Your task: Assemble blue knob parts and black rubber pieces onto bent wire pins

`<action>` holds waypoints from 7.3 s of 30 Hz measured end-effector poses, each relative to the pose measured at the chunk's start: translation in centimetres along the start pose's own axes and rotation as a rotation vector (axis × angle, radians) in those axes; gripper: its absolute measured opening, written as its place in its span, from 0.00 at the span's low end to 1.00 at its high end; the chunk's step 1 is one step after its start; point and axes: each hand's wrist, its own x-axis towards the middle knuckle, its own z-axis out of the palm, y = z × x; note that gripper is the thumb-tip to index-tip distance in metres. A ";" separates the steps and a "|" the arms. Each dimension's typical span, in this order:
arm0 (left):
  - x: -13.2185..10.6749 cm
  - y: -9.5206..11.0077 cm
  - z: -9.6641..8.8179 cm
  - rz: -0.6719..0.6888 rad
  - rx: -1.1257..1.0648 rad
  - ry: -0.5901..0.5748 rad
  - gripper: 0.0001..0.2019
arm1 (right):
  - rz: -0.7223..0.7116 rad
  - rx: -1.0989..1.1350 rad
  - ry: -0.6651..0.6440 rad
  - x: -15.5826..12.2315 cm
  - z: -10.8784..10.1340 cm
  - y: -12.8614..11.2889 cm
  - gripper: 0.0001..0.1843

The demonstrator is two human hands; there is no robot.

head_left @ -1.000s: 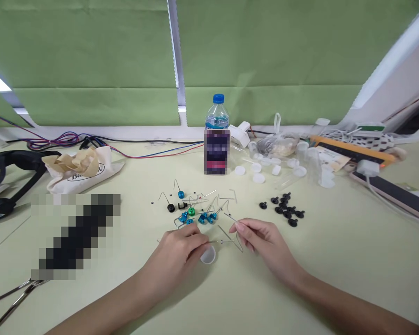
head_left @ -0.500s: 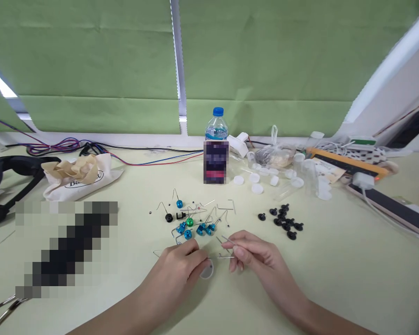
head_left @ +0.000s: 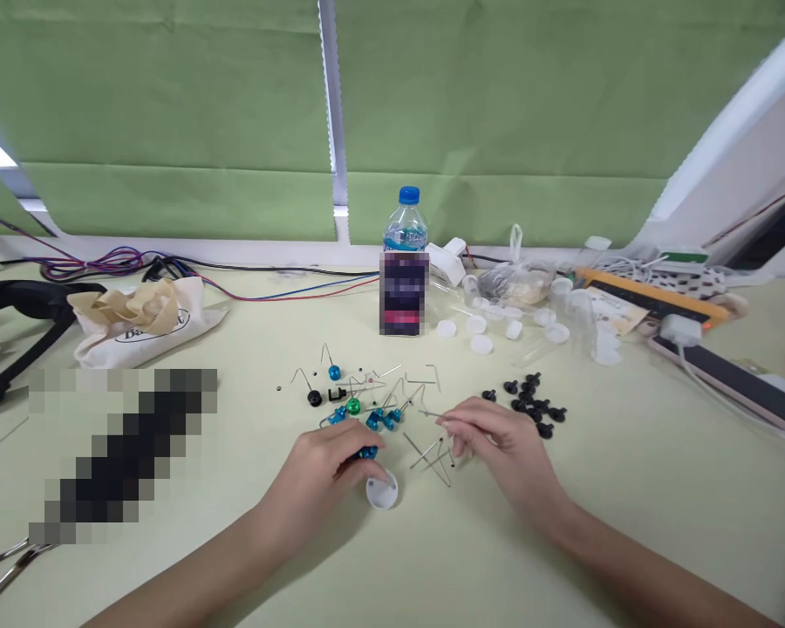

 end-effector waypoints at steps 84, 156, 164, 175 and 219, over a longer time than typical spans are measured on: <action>1.9 2.2 0.2 -0.398 -0.902 -0.159 0.10 | -0.554 -0.289 0.025 -1.6 0.7 -0.2 0.11; 0.3 3.7 -0.2 -0.062 -0.371 -0.134 0.11 | 0.082 0.063 -0.269 -1.8 0.5 -3.4 0.15; 0.4 3.5 -0.4 0.039 -0.262 -0.005 0.10 | 0.375 0.444 -0.336 -1.9 0.7 -3.1 0.28; 0.2 3.5 0.3 -0.114 -0.442 -0.141 0.12 | -0.122 -0.186 -0.277 -2.4 0.3 -2.4 0.15; 0.3 2.7 0.0 0.546 0.169 0.192 0.07 | 0.346 0.313 -0.407 -2.1 1.1 -2.5 0.34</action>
